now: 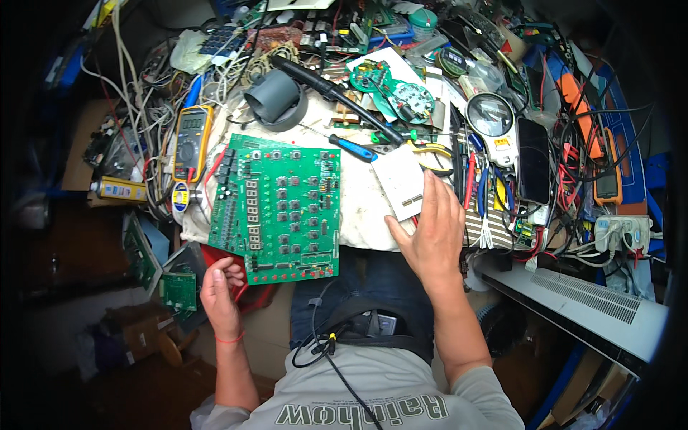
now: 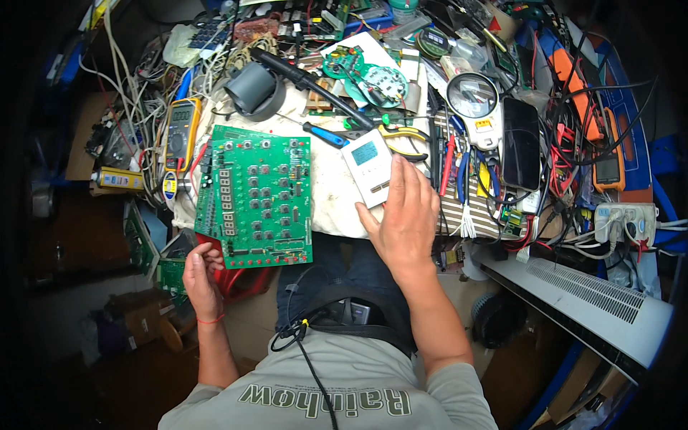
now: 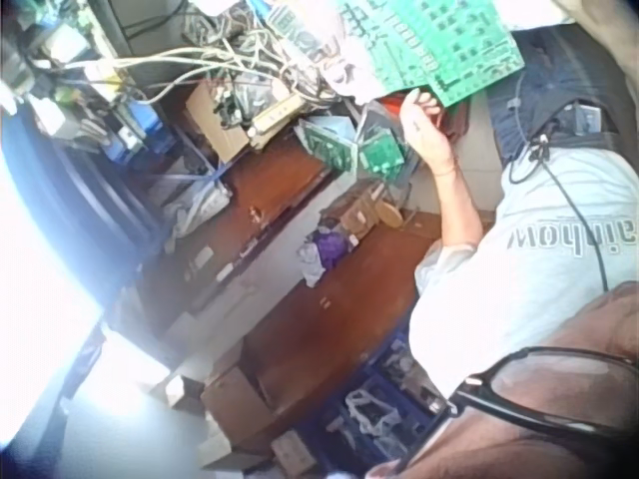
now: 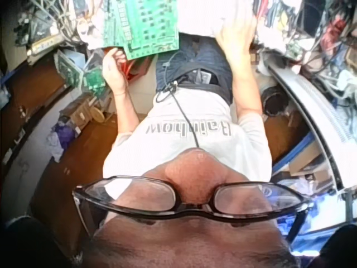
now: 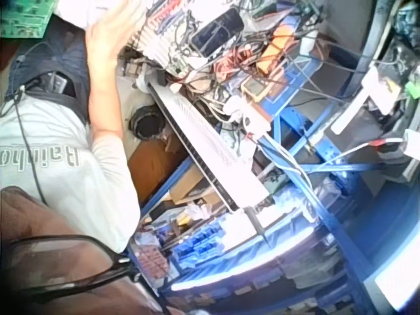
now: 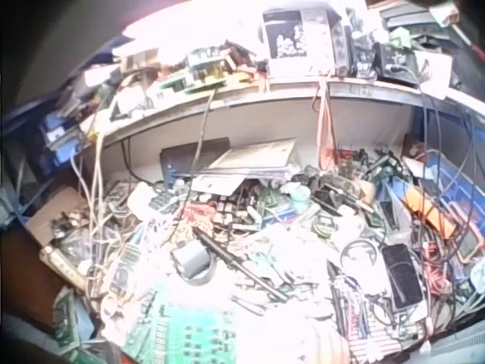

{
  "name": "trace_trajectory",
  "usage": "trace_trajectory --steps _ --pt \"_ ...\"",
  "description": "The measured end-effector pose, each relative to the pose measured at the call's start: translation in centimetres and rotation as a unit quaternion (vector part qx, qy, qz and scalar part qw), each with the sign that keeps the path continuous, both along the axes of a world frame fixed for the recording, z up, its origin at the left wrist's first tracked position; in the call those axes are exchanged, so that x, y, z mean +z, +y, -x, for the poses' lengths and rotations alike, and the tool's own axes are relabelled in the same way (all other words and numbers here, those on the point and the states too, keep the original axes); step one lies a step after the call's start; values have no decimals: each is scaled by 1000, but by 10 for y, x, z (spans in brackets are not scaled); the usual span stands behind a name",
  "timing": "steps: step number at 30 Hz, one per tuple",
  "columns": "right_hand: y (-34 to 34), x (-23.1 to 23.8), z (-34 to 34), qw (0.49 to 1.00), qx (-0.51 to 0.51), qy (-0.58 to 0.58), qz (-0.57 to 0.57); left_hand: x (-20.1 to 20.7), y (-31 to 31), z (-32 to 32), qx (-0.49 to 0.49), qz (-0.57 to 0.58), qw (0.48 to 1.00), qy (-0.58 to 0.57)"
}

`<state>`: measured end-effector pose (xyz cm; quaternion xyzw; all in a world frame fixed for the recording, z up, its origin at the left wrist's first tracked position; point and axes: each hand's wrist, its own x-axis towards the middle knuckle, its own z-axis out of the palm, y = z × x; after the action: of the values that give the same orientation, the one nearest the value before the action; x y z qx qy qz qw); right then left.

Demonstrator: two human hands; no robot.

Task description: The person tests a green circuit board with a multimeter, flips it over to inspect the solder side, uses a magnifying lamp to examine specific areas, and then solders a point on the board with a soldering iron and solder wire.

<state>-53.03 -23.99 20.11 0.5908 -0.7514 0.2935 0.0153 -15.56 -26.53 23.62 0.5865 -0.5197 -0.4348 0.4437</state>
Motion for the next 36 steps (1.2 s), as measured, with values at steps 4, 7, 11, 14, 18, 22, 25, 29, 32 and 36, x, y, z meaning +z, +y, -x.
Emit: trace_trajectory --steps 4,7,11,14,18,22,25,29,32,36 --pt "4 -4 0 1000 -8 8 -9 4 -1 1 5 4 1000 4" --pt "6 -7 -1 1000 -15 3 1 6 -4 -1 -8 19 1000 3" --pt "8 -14 -2 1000 -20 -17 11 13 -10 -9 -3 37 999 4" --pt "9 -22 -3 999 -29 -2 32 19 -26 -18 5 70 997 -22" --pt "10 -33 -2 997 -25 4 76 35 -77 -36 6 150 975 -163" --pt "11 -38 1 995 -13 20 93 48 -180 -45 11 218 917 -334" --pt "11 -38 2 996 -12 22 91 52 -256 -44 -36 46 842 -536" --pt "10 -39 2 995 -15 20 94 35 -305 -40 -98 -80 772 -623" --pt "11 -39 2 995 -13 17 97 26 -321 -42 -115 -78 770 -622" --pt "12 -40 2 995 -11 18 96 20 -325 -49 -141 -54 764 -628"
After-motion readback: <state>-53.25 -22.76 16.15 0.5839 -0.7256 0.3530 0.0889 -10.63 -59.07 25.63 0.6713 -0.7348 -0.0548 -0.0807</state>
